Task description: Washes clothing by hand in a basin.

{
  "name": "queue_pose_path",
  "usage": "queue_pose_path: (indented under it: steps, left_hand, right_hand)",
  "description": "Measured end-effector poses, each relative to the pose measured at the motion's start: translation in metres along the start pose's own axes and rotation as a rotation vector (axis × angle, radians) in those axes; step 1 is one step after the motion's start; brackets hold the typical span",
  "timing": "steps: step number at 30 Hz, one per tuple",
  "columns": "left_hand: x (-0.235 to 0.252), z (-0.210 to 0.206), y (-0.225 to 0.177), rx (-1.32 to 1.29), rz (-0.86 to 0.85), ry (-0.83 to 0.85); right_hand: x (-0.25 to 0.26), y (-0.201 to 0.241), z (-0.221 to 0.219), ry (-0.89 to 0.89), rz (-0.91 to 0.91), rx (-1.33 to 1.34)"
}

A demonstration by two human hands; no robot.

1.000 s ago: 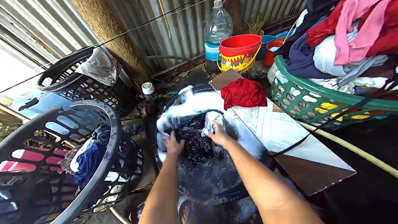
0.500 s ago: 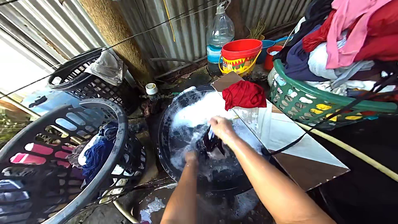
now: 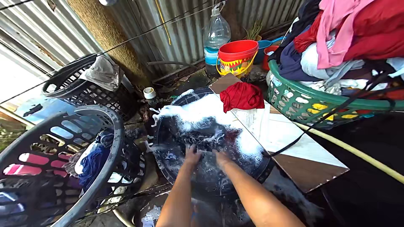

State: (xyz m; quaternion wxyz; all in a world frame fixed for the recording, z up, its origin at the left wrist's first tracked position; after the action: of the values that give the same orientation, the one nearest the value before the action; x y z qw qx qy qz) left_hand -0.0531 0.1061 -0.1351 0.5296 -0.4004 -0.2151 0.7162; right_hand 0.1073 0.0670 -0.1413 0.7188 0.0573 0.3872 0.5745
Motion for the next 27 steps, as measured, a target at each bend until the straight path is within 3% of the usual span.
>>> queue_pose_path:
  steps: [2,6,8,10,11,13,16,17,19,21,23,25,27]
  left_hand:
    - [-0.024,-0.017,-0.002,-0.091,0.116,0.088]
    - [-0.049,-0.026,-0.029,-0.733,0.413,0.115]
    - [-0.05,-0.023,-0.048,-1.006,0.419,0.117]
    - [-0.054,-0.009,-0.079,-1.23,0.337,0.038]
    - [-0.058,-0.001,-0.093,-1.347,0.298,0.017]
    - [-0.067,0.008,-0.113,-1.521,0.271,0.029]
    - [-0.088,0.01,-0.146,-1.603,0.196,0.07]
    - [-0.097,0.005,-0.157,-1.61,0.194,0.085]
    - [-0.111,-0.014,-0.176,-1.64,0.232,0.154]
    - [-0.123,-0.035,-0.186,-1.671,0.249,0.329]
    - [-0.131,-0.044,-0.181,-1.668,0.234,0.451]
    - [-0.131,-0.04,-0.162,-1.647,0.235,0.453]
    - [-0.128,-0.036,-0.133,-1.492,0.295,0.33]
  right_hand:
    - [-0.005,0.018,0.025,-0.031,0.076,-0.079]
    - [-0.058,0.11,0.117,-0.081,0.527,0.036]
    - [-0.098,0.142,0.158,-0.168,0.833,0.241]
    - [-0.123,0.147,0.192,-0.249,0.999,0.569]
    - [-0.122,0.138,0.202,-0.259,0.951,0.746]
    - [-0.096,0.099,0.201,-0.294,0.67,1.126]
    - [-0.048,0.037,0.154,-0.354,0.25,1.501]
    - [-0.04,0.024,0.129,-0.291,0.183,1.57]
    - [-0.043,0.018,0.096,-0.238,0.16,1.762]
    - [-0.061,0.017,0.089,-0.222,0.188,1.965]
    - [-0.065,0.012,0.103,-0.231,0.359,2.083]
    - [-0.064,0.012,0.12,-0.138,0.412,2.131]
    - [-0.064,0.01,0.136,-0.208,0.325,1.992]
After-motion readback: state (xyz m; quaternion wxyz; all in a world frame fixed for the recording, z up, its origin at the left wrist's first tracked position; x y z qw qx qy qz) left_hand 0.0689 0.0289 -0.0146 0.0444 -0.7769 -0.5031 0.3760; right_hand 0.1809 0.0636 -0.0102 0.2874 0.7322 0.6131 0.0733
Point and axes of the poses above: each hand's wrist, its own x-axis towards the middle knuckle, its own z-axis out of the back of the hand, y = z × x, the point moved 8 cm from there along x, towards the middle knuckle, and after that the axes turned 9 degrees about -y, right-handed, at the moved point
